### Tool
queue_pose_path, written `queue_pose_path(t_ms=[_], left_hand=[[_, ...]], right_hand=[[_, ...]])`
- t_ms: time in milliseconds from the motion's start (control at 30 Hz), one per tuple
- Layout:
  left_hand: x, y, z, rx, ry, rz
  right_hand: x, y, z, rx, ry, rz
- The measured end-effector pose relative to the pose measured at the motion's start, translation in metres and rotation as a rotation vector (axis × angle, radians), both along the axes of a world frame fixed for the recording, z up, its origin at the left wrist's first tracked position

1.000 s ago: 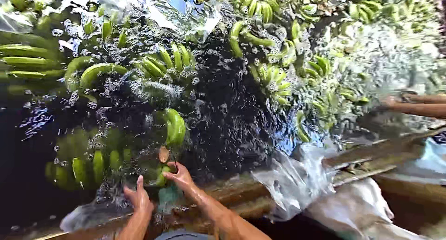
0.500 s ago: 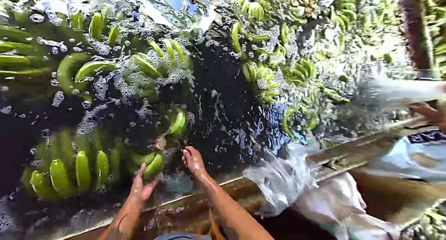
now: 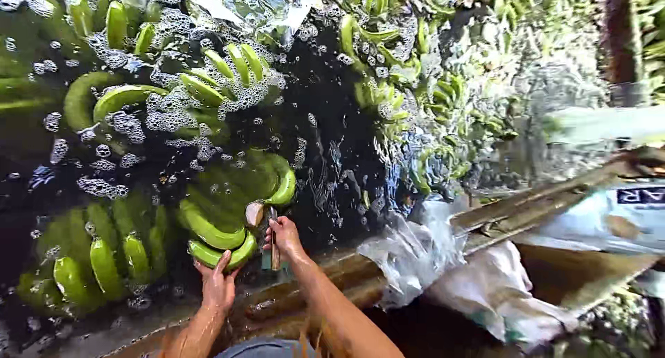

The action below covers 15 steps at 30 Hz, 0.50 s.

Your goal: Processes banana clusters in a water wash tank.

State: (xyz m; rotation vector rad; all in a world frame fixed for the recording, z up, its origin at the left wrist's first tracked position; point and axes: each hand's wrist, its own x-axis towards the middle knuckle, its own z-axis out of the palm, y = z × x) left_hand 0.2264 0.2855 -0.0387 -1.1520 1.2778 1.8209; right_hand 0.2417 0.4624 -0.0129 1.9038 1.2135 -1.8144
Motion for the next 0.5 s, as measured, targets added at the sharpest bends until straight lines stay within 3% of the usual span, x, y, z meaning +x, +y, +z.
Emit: queue_pose_path(t_ms=[200,267,367,433,500], left_hand=[[0.002,-0.005,0.003,-0.009,0.104,-0.08],[0.0,-0.002,0.002,-0.027,0.141,-0.105],[0.009,-0.004,-0.016,-0.079,0.245,-0.174],[-0.001,-0.007,-0.029,-0.081,0.292,-0.205],[-0.011,-0.014,-0.026,-0.047,0.238,-0.221]], right_hand=[[0.02,-0.001,-0.021,-0.078,0.109,-0.196],[0.018,0.003,-0.031,-0.076,0.094,-0.171],[0.016,0.004,-0.025,-0.117,0.083,0.056],[0.013,0.0,0.014,-0.214,0.235,0.293],[0.015,-0.011,0.045,-0.16,0.34,0.45]])
